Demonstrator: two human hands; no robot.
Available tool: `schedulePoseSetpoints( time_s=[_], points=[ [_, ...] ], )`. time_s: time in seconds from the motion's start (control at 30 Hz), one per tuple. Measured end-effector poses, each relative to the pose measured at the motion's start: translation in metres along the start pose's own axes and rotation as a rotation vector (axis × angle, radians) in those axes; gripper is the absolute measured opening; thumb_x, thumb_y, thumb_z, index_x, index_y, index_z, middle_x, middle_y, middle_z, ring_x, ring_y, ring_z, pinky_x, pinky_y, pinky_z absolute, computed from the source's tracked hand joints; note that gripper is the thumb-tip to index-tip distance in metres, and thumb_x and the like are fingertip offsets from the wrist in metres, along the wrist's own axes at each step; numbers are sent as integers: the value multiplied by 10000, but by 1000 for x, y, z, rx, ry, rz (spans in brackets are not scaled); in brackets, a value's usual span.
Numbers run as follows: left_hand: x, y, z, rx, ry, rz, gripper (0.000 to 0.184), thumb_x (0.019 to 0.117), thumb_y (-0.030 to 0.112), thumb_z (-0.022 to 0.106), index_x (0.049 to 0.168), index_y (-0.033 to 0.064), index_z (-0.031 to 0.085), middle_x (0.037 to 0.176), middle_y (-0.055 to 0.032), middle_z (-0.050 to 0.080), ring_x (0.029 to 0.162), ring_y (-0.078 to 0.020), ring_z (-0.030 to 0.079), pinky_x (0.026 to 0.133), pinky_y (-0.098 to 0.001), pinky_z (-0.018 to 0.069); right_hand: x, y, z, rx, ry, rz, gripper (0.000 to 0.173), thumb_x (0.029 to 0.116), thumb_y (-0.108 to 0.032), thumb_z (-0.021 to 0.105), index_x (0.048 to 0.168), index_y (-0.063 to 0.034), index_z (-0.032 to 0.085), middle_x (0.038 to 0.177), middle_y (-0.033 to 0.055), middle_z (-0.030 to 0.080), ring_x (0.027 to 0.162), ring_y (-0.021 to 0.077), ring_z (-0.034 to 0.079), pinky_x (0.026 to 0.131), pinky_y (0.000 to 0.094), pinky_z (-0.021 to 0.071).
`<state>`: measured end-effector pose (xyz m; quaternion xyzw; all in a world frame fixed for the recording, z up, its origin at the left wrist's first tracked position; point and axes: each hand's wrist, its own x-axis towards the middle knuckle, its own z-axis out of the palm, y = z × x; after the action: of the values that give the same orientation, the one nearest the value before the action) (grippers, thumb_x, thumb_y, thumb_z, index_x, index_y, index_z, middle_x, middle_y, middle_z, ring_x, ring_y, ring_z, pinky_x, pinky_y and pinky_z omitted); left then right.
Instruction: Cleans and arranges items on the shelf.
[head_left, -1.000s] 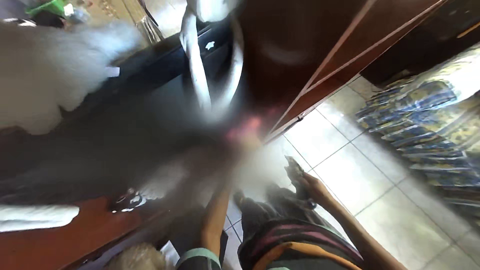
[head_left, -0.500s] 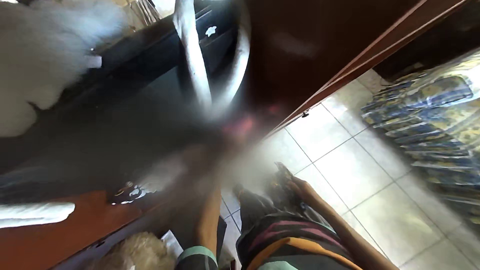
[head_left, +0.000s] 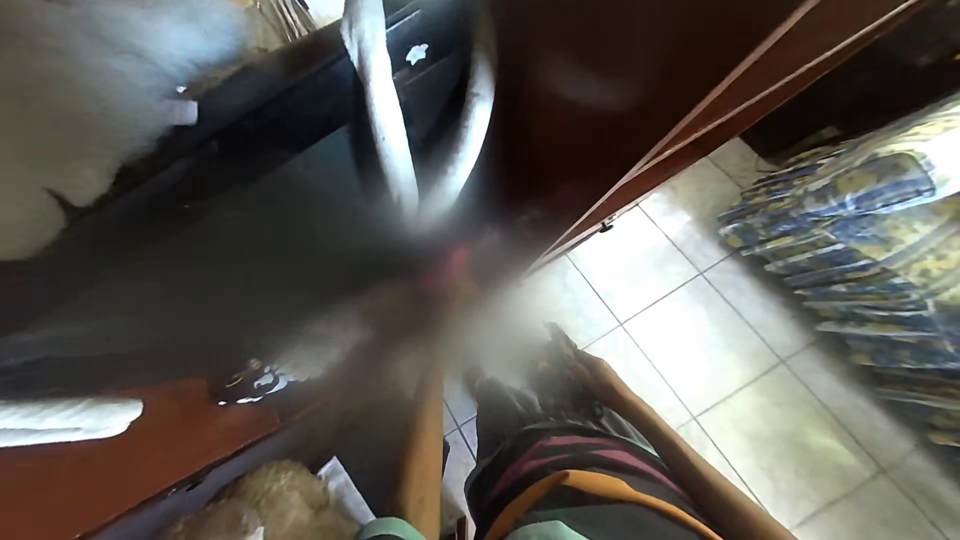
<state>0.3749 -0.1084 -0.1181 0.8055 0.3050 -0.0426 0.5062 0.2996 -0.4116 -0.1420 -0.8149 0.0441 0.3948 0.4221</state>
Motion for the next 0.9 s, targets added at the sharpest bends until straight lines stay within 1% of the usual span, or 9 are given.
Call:
schedulePoseSetpoints(
  time_s=[0.13, 0.27, 0.37, 0.43, 0.53, 0.7, 0.77, 0.83, 0.9],
  points=[
    [7, -18, 12, -91, 133, 51, 429, 927, 50, 700, 1263, -176, 557, 1204, -319, 622, 1091, -312, 629, 995, -378, 494, 0, -2, 3, -1, -18, 18, 333, 1086, -200, 487, 1229, 65, 628, 1051, 248, 677, 980, 331, 662, 924, 516, 491],
    [9, -2, 17, -88, 188, 12, 482, 959, 96, 696, 1335, -150, 520, 1284, -327, 592, 1201, -379, 581, 1061, -462, 450, 0, 4, 3, -45, -23, 6, 353, 1088, -215, 478, 1232, 72, 623, 1050, 262, 677, 991, 364, 667, 926, 546, 493],
    [18, 0, 19, -124, 164, 2, 529, 946, 96, 711, 1395, -91, 503, 1333, -293, 592, 1255, -374, 567, 1081, -478, 441, 0, 8, 4, -56, -10, -5, 339, 1085, -209, 485, 1202, 76, 628, 1025, 255, 675, 971, 358, 665, 908, 539, 496],
    [16, 11, 16, -108, 152, -57, 563, 957, 115, 705, 1434, -71, 470, 1337, -291, 585, 1229, -377, 578, 1062, -491, 454, -1, 9, 4, -55, -6, -9, 335, 1084, -207, 488, 1194, 76, 629, 1018, 254, 673, 962, 354, 663, 901, 536, 496],
    [9, 7, 13, -148, 167, -47, 579, 932, 161, 742, 1394, -87, 496, 1253, -302, 611, 1138, -377, 608, 994, -496, 492, -3, 9, 5, 0, 31, -12, 343, 1082, -217, 489, 1181, 77, 635, 999, 242, 676, 935, 332, 665, 884, 527, 502],
    [-43, 15, 4, -243, 96, -84, 501, 997, 114, 637, 1368, -174, 462, 1304, -330, 564, 1197, -326, 569, 1063, -392, 438, -9, -21, 0, 335, 284, 44, 347, 1090, -212, 458, 1085, 74, 654, 860, 106, 639, 737, 127, 599, 729, 358, 516],
    [-64, 5, 8, -281, 55, -69, 499, 996, 96, 616, 1375, -180, 449, 1318, -325, 560, 1213, -305, 568, 1071, -372, 441, -15, -54, -11, 402, 354, -66, 338, 1074, -170, 434, 1230, 76, 605, 978, 122, 663, 823, 114, 640, 782, 342, 549],
    [-88, 0, 20, -333, -4, -99, 560, 1007, 103, 608, 1435, -172, 374, 1376, -325, 525, 1255, -298, 555, 1082, -364, 446, -14, -90, -12, 399, 381, -188, 390, 1056, -143, 442, 1370, 77, 517, 1144, 192, 660, 970, 168, 664, 881, 371, 546],
    [-109, 2, 41, -376, -41, -95, 589, 1011, 71, 585, 1478, -159, 311, 1387, -327, 520, 1239, -280, 580, 1061, -364, 478, -5, -119, 10, 365, 374, -245, 417, 1070, -127, 449, 1429, 82, 473, 1258, 239, 643, 1109, 228, 658, 980, 390, 523]
  ],
)
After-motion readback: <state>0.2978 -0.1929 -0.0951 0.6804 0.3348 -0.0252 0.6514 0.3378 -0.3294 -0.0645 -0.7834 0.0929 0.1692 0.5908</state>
